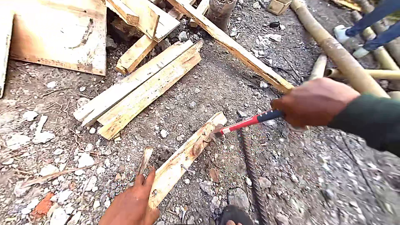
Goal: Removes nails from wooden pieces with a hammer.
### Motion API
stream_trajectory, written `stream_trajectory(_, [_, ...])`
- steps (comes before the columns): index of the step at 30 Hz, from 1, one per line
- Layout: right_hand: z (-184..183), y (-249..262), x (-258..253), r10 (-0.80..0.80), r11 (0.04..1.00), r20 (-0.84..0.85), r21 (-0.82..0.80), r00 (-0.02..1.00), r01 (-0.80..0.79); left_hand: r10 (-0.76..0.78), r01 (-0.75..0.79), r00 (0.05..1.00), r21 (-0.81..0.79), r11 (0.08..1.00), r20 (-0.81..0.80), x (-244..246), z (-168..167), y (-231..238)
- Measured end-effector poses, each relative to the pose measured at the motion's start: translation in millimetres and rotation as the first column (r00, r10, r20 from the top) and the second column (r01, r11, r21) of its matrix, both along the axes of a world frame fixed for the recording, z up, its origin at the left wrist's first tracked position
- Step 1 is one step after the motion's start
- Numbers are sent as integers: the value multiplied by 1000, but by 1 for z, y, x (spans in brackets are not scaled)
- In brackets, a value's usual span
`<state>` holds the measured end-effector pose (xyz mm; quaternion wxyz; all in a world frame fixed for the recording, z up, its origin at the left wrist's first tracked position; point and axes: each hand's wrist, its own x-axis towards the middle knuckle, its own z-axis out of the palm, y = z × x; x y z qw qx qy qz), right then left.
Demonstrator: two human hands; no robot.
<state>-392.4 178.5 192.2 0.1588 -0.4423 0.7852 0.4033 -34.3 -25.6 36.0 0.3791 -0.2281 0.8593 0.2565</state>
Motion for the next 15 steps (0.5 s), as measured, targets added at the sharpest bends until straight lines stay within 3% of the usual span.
stream_trajectory(4, [1, -51, -14, 81, 997, -36, -1, 996, -81, -4, 4, 1000, 4, 1000, 8, -9, -17, -18])
stream_trajectory(8, [2, -93, -14, 13, 998, -25, 66, 1000, -11, -34, 36, 998, 29, 999, -53, -10, -29, -49])
stream_trajectory(13, [18, -96, 31, -27, 995, -12, 93, 1000, 28, 47, -18, 972, 124, 992, -231, 12, -54, -66])
stream_trajectory(15, [38, -89, 62, 48, 998, -12, 49, 999, -47, 37, -14, 977, 110, 994, -212, 38, -33, -69])
